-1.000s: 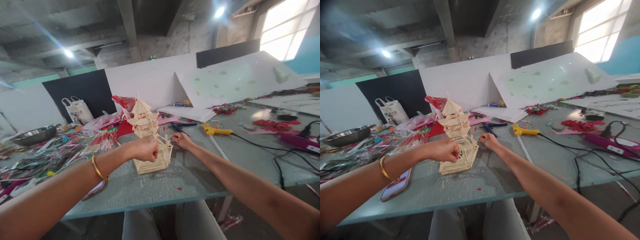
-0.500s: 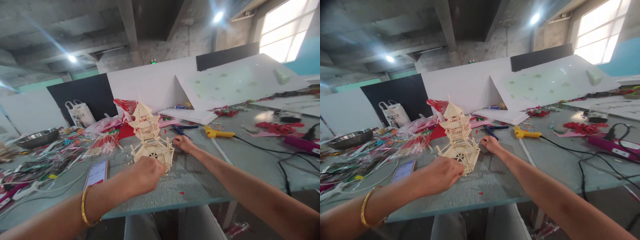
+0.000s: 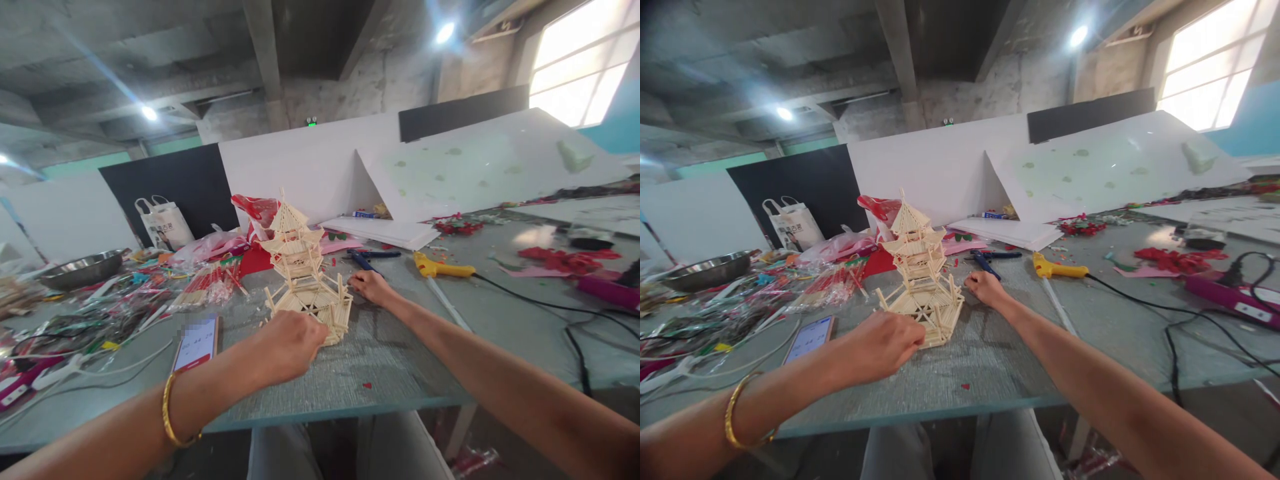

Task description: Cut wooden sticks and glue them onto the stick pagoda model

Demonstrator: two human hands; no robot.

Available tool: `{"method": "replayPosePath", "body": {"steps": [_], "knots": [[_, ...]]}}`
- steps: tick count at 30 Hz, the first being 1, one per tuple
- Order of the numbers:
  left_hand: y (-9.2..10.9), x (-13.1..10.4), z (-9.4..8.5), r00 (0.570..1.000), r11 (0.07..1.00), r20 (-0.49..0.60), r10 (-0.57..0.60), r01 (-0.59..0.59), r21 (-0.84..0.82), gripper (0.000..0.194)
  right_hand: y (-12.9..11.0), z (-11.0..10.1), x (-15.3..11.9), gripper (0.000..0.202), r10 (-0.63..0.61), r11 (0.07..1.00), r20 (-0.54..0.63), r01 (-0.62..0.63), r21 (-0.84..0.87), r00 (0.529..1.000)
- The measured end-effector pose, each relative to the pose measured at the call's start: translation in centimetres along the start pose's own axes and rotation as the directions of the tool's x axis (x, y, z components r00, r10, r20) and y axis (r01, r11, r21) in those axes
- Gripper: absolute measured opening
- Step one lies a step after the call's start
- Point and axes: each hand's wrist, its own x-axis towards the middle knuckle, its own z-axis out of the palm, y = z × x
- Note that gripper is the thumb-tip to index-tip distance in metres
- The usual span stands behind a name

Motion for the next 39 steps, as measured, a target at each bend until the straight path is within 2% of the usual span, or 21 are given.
{"method": "replayPosePath", "body": {"steps": [6, 15, 21, 31, 39], "knots": [[-0.5, 0.1, -0.3, 0.998, 0.999, 0.022, -0.051, 0.051, 0.008, 0.02, -0.3, -0.2, -0.1, 0.027, -0.01, 1.0, -0.007, 0.01, 0.003, 1.0], [-1.3, 0.3, -1.5, 0.994, 0.987, 0.012, -0.105, 0.106, -0.123, 0.02, -0.7, -0.4, -0.5, 0.026, -0.009, 1.0, -0.008, 0.009, 0.007, 1.0], [-2.0, 0.7, -1.7, 0.993, 0.97, -0.023, -0.116, 0.108, -0.218, 0.023, -0.5, -0.3, -0.3, 0.026, -0.001, 1.0, -0.004, 0.002, 0.012, 1.0], [-2.7, 0.6, -2.3, 0.988, 0.975, -0.031, -0.154, 0.147, -0.168, 0.021, -0.4, -0.2, -0.4, 0.024, -0.003, 1.0, -0.004, 0.003, 0.008, 1.0], [-3.4, 1.4, -1.9, 0.993, 0.984, -0.038, -0.107, 0.101, -0.146, 0.023, -0.3, -0.1, -0.2, 0.025, -0.005, 1.0, -0.007, 0.005, 0.008, 1.0]]}}
